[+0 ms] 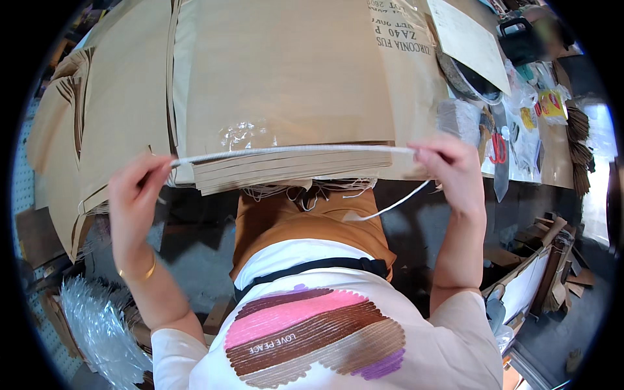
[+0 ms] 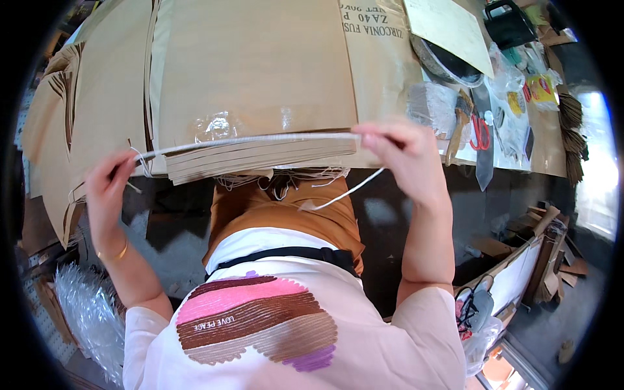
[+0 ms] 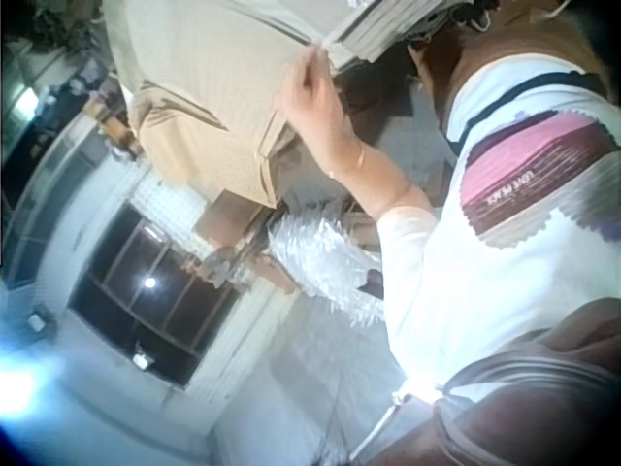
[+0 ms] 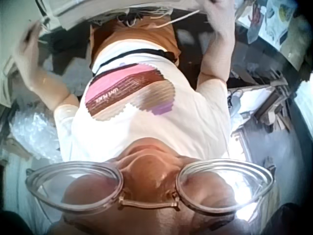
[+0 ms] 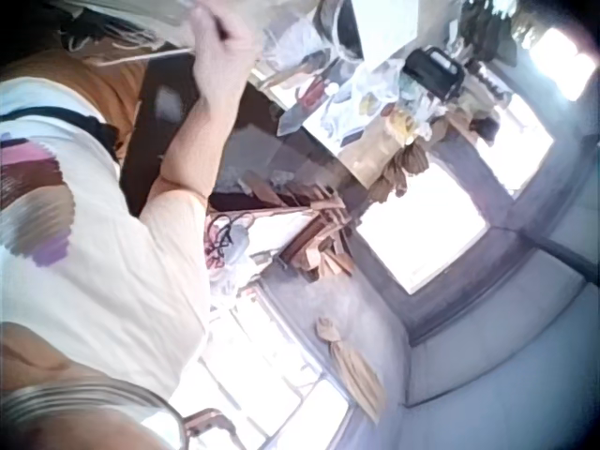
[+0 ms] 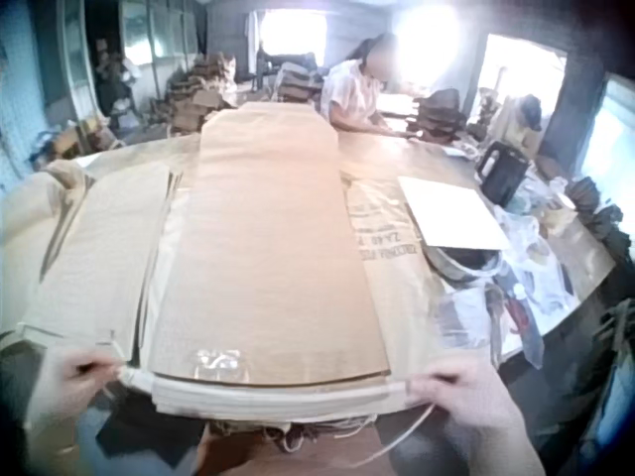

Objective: The person repeatedly applies glue to the edge of a stack of flat cardboard sheets using a brush, then places a white string across the glued edge and presses it down. This cycle is performed multiple times on the same stack.

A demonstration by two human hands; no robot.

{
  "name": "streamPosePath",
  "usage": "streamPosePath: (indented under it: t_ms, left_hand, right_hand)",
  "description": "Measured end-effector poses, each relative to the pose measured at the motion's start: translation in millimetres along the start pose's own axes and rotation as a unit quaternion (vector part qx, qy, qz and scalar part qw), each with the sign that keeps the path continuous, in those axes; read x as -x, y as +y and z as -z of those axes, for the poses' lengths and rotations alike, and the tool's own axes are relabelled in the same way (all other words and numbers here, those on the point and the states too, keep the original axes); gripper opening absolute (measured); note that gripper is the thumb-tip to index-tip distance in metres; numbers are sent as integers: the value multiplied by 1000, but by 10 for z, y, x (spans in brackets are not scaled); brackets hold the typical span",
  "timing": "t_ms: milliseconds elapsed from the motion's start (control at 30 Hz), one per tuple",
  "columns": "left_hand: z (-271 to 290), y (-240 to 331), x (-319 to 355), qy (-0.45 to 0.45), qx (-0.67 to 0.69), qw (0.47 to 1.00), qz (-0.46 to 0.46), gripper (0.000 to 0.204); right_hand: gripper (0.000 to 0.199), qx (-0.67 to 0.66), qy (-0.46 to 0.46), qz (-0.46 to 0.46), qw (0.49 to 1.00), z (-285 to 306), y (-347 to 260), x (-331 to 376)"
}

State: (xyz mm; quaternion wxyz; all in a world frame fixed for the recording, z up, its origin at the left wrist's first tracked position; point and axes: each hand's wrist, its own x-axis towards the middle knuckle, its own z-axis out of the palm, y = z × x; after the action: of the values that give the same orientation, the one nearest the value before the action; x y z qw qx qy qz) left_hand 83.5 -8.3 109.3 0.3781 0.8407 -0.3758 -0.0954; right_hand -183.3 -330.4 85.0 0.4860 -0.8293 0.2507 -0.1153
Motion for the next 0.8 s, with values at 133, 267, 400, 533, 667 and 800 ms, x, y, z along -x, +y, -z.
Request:
streamPosePath:
  t_ms: [133,267,400,533,667,800]
  left_hand:
    - [-452,-654,-330,-74,54,995,43,9]
    - [-679,-926,-329,-44,79,989,117,9]
    - [-766,-872,-318,-15,50,992,117,9]
    - [-784,-800,-279,31,-187,981,47,8]
    - [-868,-698,-266,124,-302,943,-67,17]
    - [-911,-746,-207,97,-308,928,-186,24]
  right_hand:
    - [9,-38,-13,-83,996,-208,453,-538]
    - [9,26,-13,-115,993,-480,655,-650]
    - [6,92,62,21,994,-569,900,-632]
    - [14,-236,11,-177,955,-503,802,-633]
    - [24,-326,-56,-221,917,-422,724,-610]
    - [29,-171,-4,-152,973,-606,845,-584]
